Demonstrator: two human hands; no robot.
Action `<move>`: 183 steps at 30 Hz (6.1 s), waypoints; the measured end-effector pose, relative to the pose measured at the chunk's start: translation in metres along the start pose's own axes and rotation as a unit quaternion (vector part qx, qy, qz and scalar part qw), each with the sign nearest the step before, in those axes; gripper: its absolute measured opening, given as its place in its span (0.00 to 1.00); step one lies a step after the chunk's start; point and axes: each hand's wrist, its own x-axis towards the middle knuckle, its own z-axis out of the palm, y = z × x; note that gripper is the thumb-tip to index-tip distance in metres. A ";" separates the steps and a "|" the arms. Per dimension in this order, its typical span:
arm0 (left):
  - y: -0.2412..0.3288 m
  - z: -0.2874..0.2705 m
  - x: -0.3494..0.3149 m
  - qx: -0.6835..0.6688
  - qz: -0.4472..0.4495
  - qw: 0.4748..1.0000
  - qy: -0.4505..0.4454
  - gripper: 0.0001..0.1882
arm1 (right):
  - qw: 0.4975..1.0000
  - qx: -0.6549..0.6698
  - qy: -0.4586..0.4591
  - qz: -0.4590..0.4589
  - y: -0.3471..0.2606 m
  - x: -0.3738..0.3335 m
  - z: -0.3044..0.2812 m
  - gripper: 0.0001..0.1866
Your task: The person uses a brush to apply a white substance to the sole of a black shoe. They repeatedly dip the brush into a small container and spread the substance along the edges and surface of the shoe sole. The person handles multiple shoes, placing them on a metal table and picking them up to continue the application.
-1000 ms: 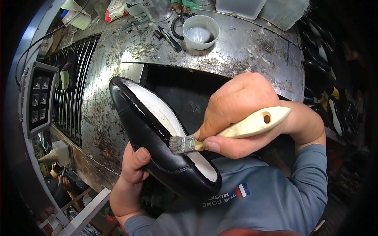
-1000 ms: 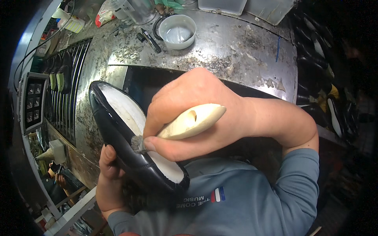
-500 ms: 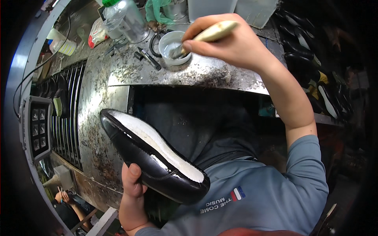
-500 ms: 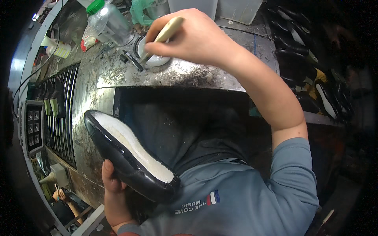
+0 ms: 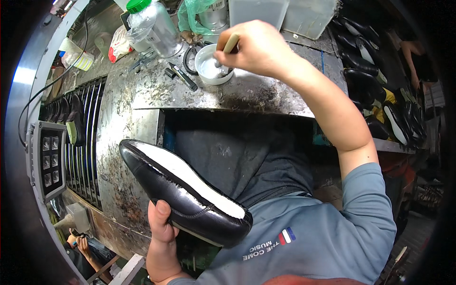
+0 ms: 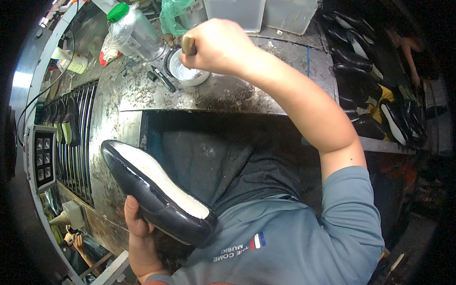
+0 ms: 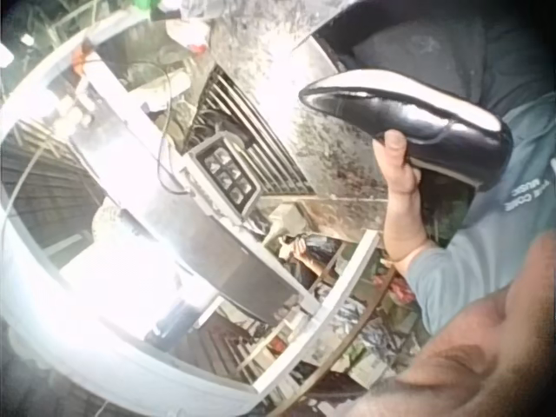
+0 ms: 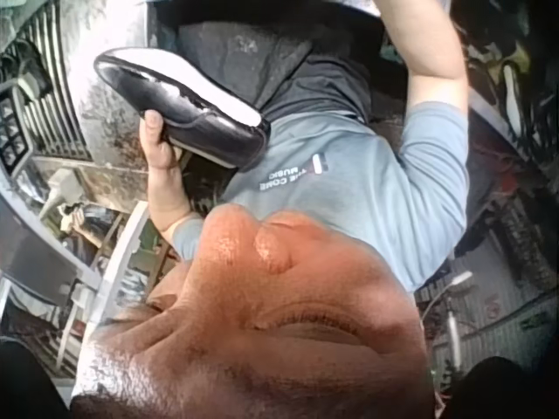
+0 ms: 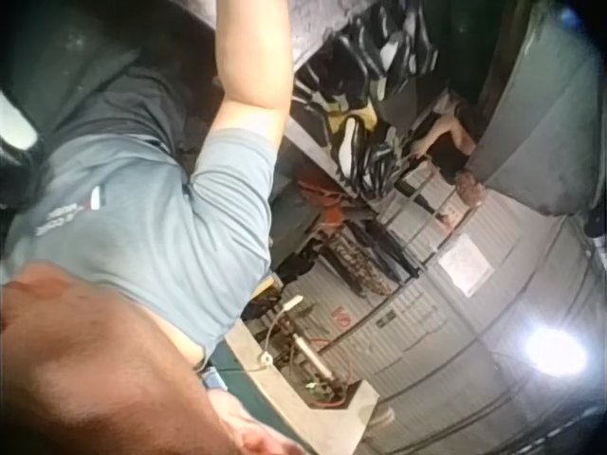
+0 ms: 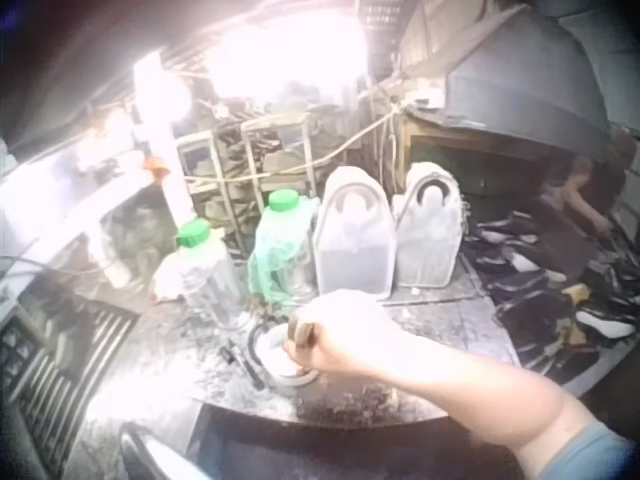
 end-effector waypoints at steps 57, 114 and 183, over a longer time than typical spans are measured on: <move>-0.060 0.016 0.022 -0.417 -0.116 0.898 -0.080 0.40 | 0.792 0.541 -0.142 -0.245 -0.090 -0.075 -0.078 0.06; 0.013 -0.027 0.000 -0.021 -0.045 0.999 0.010 0.45 | 0.829 0.529 -0.147 -0.103 -0.017 -0.069 -0.047 0.15; 0.014 -0.045 0.048 -0.163 0.213 0.963 0.012 0.13 | 0.894 0.430 0.123 0.035 0.002 -0.194 -0.068 0.18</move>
